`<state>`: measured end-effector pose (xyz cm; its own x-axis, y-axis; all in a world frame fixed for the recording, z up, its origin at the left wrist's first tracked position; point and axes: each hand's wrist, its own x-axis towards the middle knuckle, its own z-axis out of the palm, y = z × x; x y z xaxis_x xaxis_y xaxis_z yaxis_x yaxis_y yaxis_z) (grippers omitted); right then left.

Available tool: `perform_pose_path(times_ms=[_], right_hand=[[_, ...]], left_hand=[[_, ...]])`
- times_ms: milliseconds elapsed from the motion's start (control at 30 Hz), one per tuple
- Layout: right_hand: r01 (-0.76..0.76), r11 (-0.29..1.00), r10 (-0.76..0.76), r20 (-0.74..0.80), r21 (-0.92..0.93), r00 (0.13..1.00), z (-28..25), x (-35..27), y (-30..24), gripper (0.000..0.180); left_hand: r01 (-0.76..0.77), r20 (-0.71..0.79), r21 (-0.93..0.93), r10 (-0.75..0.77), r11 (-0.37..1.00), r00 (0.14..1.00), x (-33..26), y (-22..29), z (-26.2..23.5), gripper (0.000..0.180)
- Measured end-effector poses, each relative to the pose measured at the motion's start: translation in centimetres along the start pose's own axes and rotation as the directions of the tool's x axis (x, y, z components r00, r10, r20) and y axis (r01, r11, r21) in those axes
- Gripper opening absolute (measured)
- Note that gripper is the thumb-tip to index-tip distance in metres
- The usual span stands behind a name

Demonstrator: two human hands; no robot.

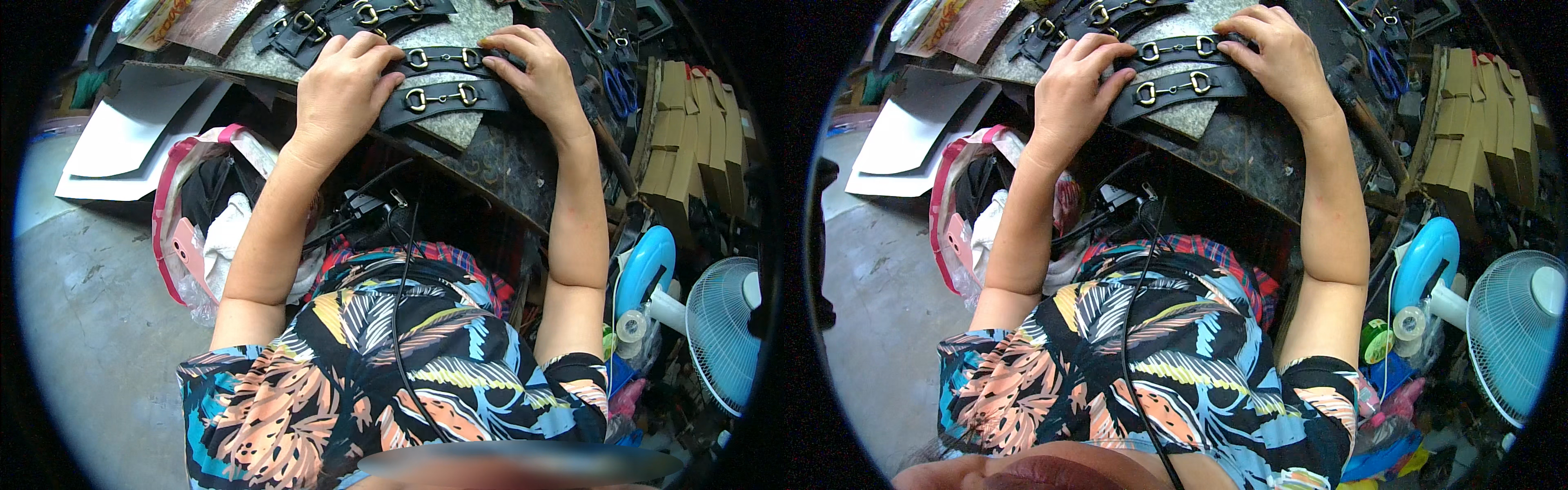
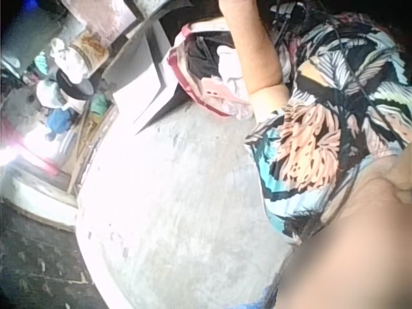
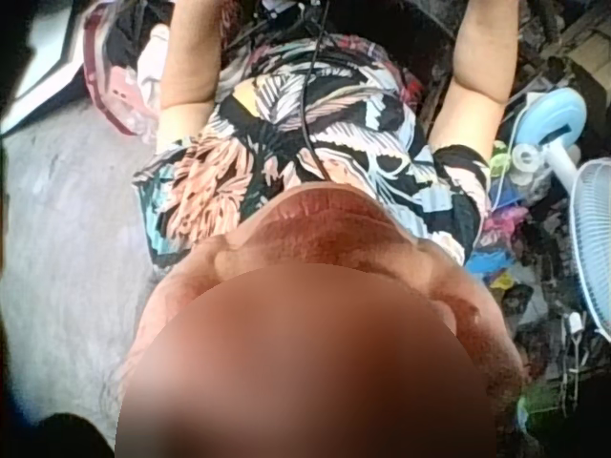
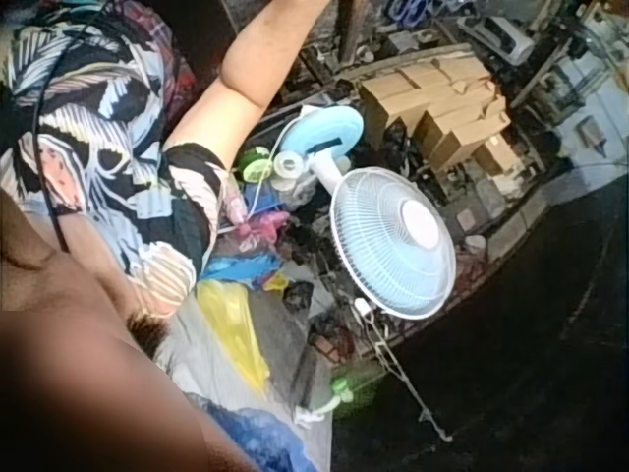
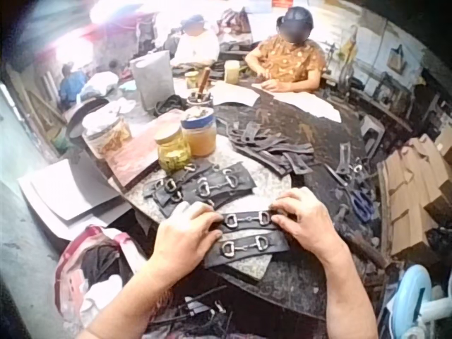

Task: The person assembles black leather straps with brass D-rings by hand. They thread the rings through the strap ends, fold the leather, and use a hammer to secure the rings in place, repeating the process for multiple straps.

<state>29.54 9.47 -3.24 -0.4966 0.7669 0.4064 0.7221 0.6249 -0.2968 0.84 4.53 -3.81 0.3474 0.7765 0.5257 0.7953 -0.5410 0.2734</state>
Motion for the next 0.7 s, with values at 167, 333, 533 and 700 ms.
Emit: perform_pose_path(times_ms=[167,333,533,700], right_hand=[[-0.027,1.000,0.026,-0.017,-0.009,1.000,0.0,-0.1,-0.4,0.023],[-0.060,0.998,0.061,0.009,-0.009,0.998,-0.2,0.0,-0.8,0.023],[-0.026,0.999,0.025,-0.018,-0.033,1.000,-0.3,0.0,-0.7,0.020],[-0.009,0.999,0.007,-0.038,-0.041,0.999,0.1,-0.1,-0.5,0.019]], left_hand=[[-0.062,-0.136,-0.084,0.050,0.995,0.990,-0.3,-0.9,0.9,0.018],[-0.057,-0.176,-0.140,0.032,0.989,0.984,-0.5,-1.0,1.3,0.018],[-0.016,-0.101,-0.171,-0.002,0.985,0.995,-0.6,-0.9,0.8,0.028],[-0.043,-0.007,-0.029,0.043,0.999,0.999,-0.3,-0.1,0.2,0.041]])
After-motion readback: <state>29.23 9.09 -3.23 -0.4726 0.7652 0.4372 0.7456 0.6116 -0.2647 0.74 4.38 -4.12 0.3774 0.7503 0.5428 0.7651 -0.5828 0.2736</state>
